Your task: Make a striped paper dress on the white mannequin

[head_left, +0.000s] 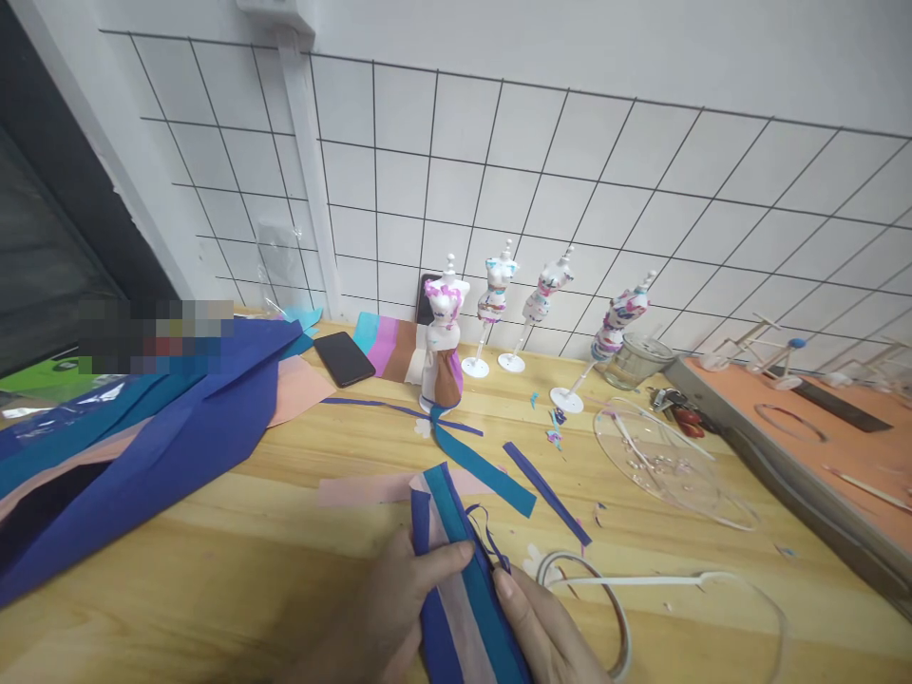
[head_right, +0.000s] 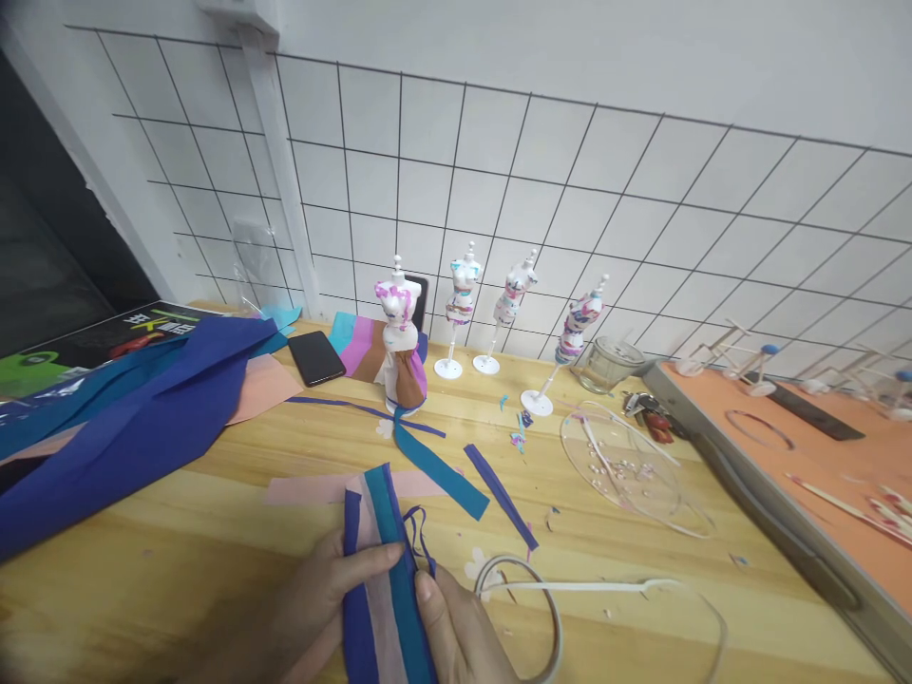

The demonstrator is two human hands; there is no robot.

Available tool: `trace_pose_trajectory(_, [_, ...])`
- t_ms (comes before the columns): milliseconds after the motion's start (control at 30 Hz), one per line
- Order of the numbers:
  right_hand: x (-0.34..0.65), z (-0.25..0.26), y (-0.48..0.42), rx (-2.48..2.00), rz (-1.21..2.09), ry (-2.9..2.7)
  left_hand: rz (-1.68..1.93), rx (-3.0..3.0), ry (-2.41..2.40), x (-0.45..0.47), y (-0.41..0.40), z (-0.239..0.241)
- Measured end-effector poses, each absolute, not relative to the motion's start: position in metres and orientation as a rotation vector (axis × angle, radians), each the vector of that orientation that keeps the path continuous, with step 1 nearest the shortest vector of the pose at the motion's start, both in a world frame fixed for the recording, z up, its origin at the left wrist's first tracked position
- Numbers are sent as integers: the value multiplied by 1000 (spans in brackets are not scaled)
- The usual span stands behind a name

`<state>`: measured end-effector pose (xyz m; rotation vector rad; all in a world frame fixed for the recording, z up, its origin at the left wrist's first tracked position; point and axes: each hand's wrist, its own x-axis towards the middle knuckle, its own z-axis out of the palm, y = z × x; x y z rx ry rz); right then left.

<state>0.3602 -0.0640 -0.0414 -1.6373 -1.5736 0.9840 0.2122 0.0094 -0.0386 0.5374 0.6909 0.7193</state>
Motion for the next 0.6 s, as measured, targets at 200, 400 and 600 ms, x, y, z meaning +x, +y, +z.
trace_pose_trajectory(200, [360, -41, -64, -1620, 949, -1598, 736, 542, 714, 213, 8, -38])
trace_pose_trajectory(400, [359, -39, -62, -1612, 939, -1609, 738, 523, 688, 213, 7, -32])
trace_pose_trajectory(600, [356, -34, -61, -1628, 937, -1591, 730, 517, 688, 213, 7, -34])
